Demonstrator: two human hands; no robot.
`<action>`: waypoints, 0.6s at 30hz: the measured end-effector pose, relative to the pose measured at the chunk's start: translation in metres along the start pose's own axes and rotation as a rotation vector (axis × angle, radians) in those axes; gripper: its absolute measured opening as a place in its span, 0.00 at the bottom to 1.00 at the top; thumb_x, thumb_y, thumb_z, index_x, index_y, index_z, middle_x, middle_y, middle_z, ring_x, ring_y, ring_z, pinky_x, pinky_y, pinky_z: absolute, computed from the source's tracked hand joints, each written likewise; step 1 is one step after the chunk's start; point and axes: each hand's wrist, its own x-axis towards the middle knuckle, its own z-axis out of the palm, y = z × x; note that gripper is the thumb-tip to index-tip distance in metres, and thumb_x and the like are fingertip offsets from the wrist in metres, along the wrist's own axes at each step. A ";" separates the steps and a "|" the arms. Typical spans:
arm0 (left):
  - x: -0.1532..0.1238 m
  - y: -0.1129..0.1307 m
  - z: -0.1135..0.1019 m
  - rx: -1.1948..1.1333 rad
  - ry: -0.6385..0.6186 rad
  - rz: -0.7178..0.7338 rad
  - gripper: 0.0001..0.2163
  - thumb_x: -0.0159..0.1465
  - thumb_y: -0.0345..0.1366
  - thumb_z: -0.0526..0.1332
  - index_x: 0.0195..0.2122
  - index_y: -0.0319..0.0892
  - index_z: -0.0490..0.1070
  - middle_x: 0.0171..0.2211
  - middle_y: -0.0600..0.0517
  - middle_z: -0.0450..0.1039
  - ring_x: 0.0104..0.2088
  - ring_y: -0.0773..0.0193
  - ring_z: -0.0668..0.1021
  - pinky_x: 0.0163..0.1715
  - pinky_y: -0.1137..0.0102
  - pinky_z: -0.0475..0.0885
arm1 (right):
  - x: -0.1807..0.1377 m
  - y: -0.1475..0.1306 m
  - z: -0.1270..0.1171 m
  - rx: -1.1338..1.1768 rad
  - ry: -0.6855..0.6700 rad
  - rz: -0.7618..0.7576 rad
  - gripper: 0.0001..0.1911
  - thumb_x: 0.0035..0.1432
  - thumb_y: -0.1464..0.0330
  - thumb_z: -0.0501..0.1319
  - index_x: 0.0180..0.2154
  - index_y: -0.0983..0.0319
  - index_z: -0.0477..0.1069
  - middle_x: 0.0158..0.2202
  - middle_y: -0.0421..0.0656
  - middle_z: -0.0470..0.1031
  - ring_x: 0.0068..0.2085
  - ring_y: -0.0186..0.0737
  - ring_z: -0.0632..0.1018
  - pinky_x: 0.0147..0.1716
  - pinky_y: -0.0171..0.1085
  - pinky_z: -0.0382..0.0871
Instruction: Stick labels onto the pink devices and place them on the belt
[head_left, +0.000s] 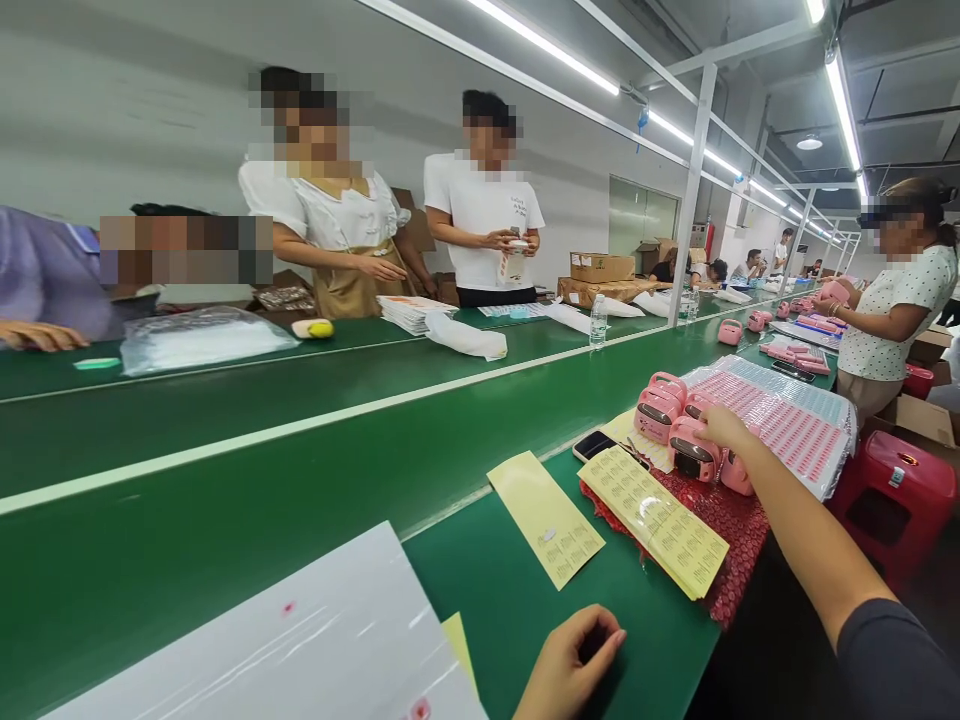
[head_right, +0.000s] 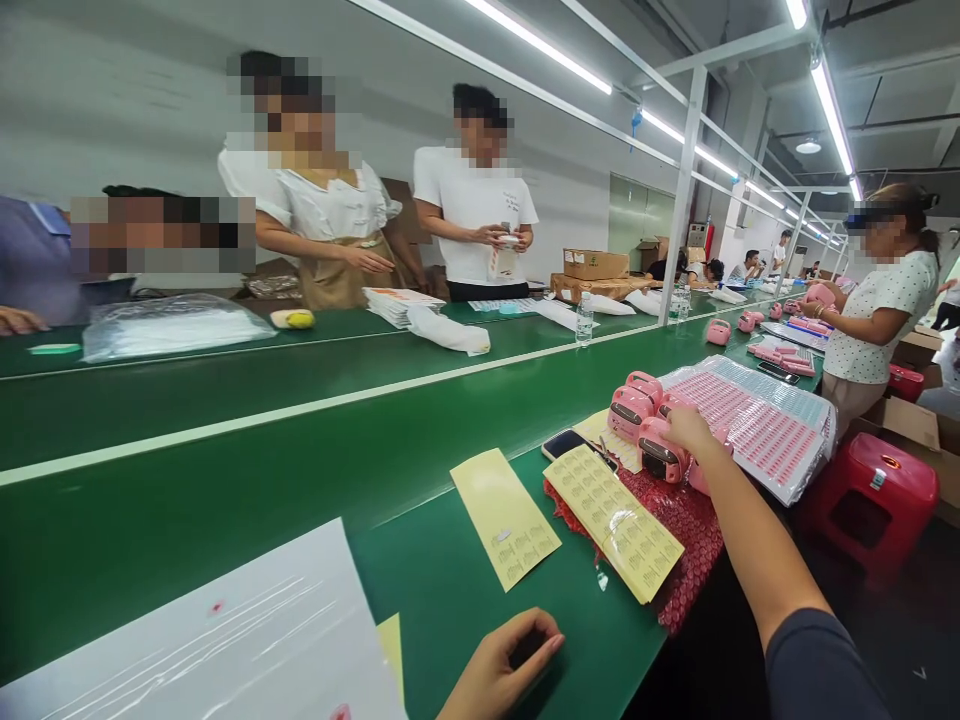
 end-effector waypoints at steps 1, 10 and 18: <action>0.000 0.000 0.000 0.005 0.000 0.001 0.13 0.51 0.49 0.53 0.21 0.44 0.64 0.21 0.54 0.64 0.24 0.63 0.65 0.27 0.70 0.61 | 0.000 -0.002 -0.001 0.003 -0.008 -0.021 0.13 0.60 0.61 0.56 0.40 0.64 0.69 0.40 0.43 0.73 0.39 0.38 0.75 0.40 0.42 0.70; 0.000 -0.001 0.000 0.007 0.010 0.018 0.12 0.51 0.47 0.54 0.21 0.43 0.64 0.21 0.54 0.65 0.25 0.63 0.66 0.27 0.70 0.62 | 0.005 -0.022 0.001 0.077 -0.002 -0.073 0.15 0.61 0.59 0.54 0.37 0.65 0.70 0.34 0.41 0.73 0.34 0.35 0.75 0.36 0.40 0.70; 0.000 0.000 0.000 -0.008 0.009 0.017 0.13 0.51 0.48 0.54 0.21 0.43 0.64 0.21 0.53 0.65 0.25 0.63 0.66 0.27 0.69 0.62 | -0.003 -0.023 0.000 0.153 0.041 -0.077 0.14 0.61 0.60 0.55 0.37 0.65 0.70 0.37 0.42 0.73 0.37 0.36 0.75 0.38 0.41 0.70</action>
